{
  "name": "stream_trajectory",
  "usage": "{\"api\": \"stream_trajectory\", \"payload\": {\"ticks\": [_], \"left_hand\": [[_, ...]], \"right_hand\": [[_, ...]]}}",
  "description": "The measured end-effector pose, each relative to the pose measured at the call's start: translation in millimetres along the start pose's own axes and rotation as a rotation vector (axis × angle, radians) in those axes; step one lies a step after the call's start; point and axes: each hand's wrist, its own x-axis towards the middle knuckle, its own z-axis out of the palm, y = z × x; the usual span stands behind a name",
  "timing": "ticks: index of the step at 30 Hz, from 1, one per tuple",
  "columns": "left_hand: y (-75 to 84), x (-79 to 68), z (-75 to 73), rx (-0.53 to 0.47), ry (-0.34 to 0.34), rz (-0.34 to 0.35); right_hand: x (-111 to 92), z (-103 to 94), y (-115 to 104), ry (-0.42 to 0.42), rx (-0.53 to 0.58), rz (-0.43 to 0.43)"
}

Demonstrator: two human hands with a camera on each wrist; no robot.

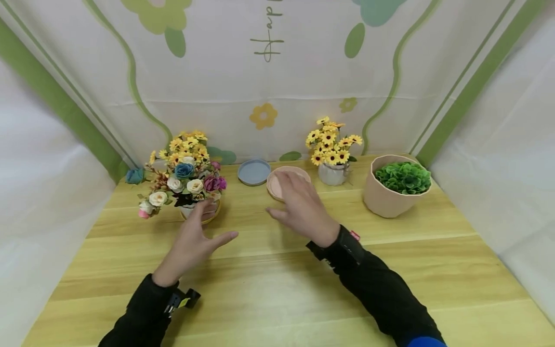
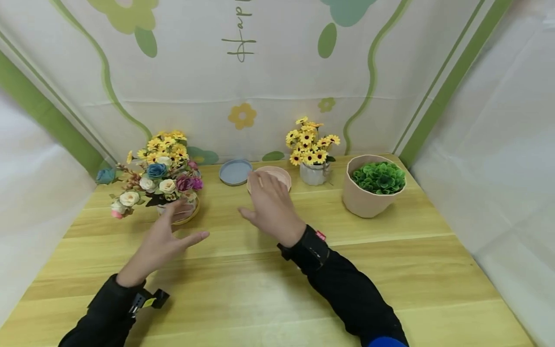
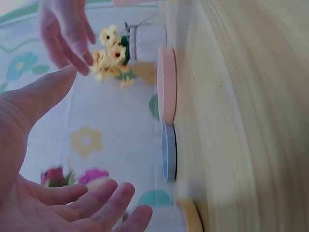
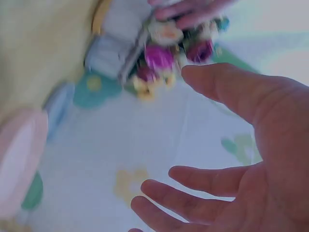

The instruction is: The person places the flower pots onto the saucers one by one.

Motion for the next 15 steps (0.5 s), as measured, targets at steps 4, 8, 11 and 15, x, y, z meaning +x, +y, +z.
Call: {"api": "stream_trajectory", "payload": {"ticks": [4,8,11,15], "left_hand": [[11.9,16.9,17.9,-0.036,-0.02,0.051],[20.0,37.5,38.8,-0.072,-0.06,0.066],[21.6,52.8,55.5,-0.087,-0.106,0.054],[20.8,68.9,73.1,-0.09,-0.149,0.015]], "right_hand": [[-5,-24.6,18,0.026,0.008,0.061],[-10,-50.1,42,-0.002,0.048,0.165],[-15,-66.8,62,-0.012,0.051,0.257],[-24,-90.0,87,-0.031,0.033,0.326]]}}
